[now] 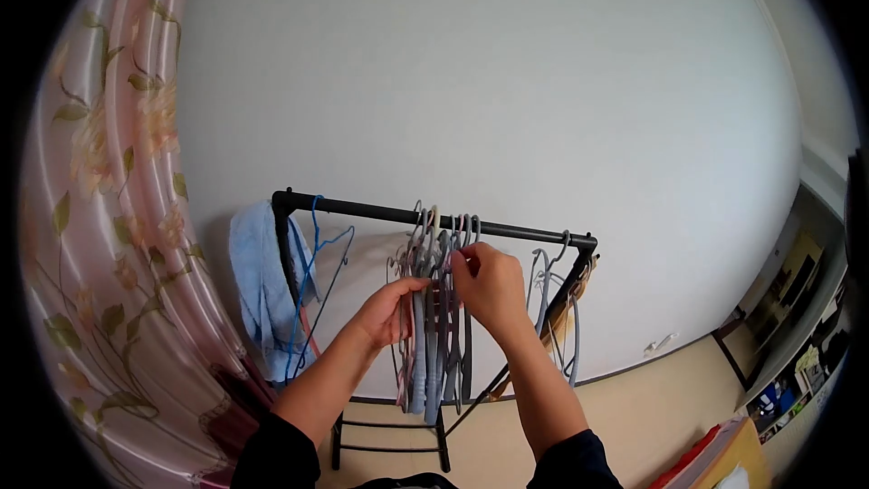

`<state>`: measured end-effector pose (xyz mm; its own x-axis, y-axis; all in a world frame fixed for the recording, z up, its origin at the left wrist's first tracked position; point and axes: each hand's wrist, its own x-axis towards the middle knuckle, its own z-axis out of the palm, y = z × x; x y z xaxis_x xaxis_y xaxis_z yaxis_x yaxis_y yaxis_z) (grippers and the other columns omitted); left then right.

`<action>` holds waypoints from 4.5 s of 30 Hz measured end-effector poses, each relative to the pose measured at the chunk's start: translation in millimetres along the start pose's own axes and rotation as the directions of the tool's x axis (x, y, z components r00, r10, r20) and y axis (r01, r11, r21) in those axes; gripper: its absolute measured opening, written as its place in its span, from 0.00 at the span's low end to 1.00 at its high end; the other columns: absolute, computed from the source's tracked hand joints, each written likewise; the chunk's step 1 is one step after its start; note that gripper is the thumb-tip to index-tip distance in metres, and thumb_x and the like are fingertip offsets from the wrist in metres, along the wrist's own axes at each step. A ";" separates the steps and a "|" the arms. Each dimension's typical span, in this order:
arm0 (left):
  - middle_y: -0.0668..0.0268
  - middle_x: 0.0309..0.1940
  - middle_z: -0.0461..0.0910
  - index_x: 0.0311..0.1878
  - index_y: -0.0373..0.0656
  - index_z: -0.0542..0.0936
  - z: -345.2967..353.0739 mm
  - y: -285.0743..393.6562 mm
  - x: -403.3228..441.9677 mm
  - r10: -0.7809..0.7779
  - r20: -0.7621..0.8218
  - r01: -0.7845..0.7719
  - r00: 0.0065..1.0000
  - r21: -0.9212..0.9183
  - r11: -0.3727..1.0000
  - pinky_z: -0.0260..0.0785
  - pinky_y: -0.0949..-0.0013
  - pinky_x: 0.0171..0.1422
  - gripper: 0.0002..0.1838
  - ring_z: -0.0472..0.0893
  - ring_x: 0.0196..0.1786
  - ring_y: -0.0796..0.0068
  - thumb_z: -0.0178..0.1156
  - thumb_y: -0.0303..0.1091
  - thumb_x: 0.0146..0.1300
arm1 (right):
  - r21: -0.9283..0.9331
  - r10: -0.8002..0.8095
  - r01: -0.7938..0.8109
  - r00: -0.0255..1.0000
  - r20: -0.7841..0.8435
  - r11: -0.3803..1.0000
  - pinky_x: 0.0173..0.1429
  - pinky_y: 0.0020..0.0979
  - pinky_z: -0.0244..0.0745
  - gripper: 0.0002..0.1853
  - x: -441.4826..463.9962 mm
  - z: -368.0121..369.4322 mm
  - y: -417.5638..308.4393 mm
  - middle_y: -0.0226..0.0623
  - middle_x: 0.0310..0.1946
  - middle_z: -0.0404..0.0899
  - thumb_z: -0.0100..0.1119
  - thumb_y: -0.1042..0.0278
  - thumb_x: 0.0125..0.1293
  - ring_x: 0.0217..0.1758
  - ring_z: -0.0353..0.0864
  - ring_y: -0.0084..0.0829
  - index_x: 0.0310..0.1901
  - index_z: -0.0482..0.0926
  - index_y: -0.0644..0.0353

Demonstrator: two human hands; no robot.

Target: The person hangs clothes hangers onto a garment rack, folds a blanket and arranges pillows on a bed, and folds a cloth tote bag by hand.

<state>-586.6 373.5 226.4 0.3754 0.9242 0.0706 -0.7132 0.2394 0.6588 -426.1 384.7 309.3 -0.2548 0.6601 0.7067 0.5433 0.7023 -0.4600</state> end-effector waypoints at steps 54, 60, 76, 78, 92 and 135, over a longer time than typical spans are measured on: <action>0.57 0.40 0.80 0.50 0.36 0.73 -11.8 7.9 -7.9 -0.002 0.045 0.006 0.999 -0.083 0.997 0.74 0.66 0.47 0.16 0.81 0.41 0.67 0.48 0.34 0.63 | 0.213 0.133 -0.138 0.990 0.041 0.967 0.19 0.21 0.68 0.12 17.4 24.7 -21.8 0.36 0.15 0.75 0.56 0.69 0.60 0.14 0.74 0.21 0.26 0.77 0.72; 0.59 0.41 0.79 0.51 0.37 0.72 -12.7 10.1 -11.2 0.014 0.035 -0.012 0.999 -0.066 0.998 0.72 0.64 0.47 0.16 0.80 0.41 0.69 0.49 0.34 0.62 | 0.243 0.201 -0.191 0.979 -0.019 0.951 0.21 0.22 0.69 0.13 25.1 17.5 -25.9 0.38 0.16 0.77 0.57 0.67 0.60 0.14 0.77 0.23 0.26 0.77 0.71; 0.65 0.34 0.79 0.42 0.41 0.76 -16.5 9.0 -11.5 -0.011 -0.024 0.010 1.000 -0.076 0.997 0.72 0.68 0.43 0.11 0.79 0.36 0.74 0.54 0.36 0.60 | -0.079 0.023 -0.027 0.998 -0.059 0.997 0.20 0.25 0.67 0.15 21.3 26.0 -25.7 0.39 0.13 0.76 0.58 0.64 0.59 0.12 0.72 0.23 0.26 0.78 0.71; 0.68 0.29 0.79 0.37 0.42 0.77 -12.5 8.8 -14.4 -0.017 -0.035 0.013 0.999 -0.101 0.995 0.72 0.70 0.37 0.08 0.79 0.32 0.77 0.56 0.35 0.59 | 0.008 0.056 -0.057 0.996 0.070 0.998 0.21 0.25 0.67 0.15 10.0 25.1 -40.5 0.40 0.14 0.76 0.59 0.62 0.58 0.12 0.71 0.23 0.26 0.79 0.70; 0.64 0.30 0.80 0.39 0.38 0.76 -13.8 11.1 -15.8 0.054 0.005 -0.053 0.999 -0.128 0.990 0.73 0.70 0.42 0.09 0.80 0.33 0.73 0.52 0.33 0.61 | 0.254 0.160 -0.176 0.984 0.082 0.951 0.20 0.21 0.70 0.13 11.3 38.2 -36.2 0.37 0.16 0.77 0.55 0.67 0.61 0.16 0.77 0.23 0.28 0.77 0.72; 0.74 0.27 0.76 0.40 0.46 0.76 -22.4 19.5 -32.8 0.169 -0.254 -0.089 0.952 0.300 0.950 0.73 0.77 0.34 0.08 0.76 0.28 0.83 0.59 0.36 0.60 | -0.276 -0.058 0.049 0.998 -0.023 0.960 0.31 0.37 0.72 0.13 35.9 59.2 -40.7 0.41 0.19 0.79 0.57 0.60 0.57 0.24 0.79 0.41 0.26 0.78 0.63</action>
<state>-626.1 354.5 220.2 0.0861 0.9962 -0.0116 -0.5328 0.0559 0.8444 -504.8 395.7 321.6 -0.2672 0.6120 0.7444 0.7298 0.6329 -0.2584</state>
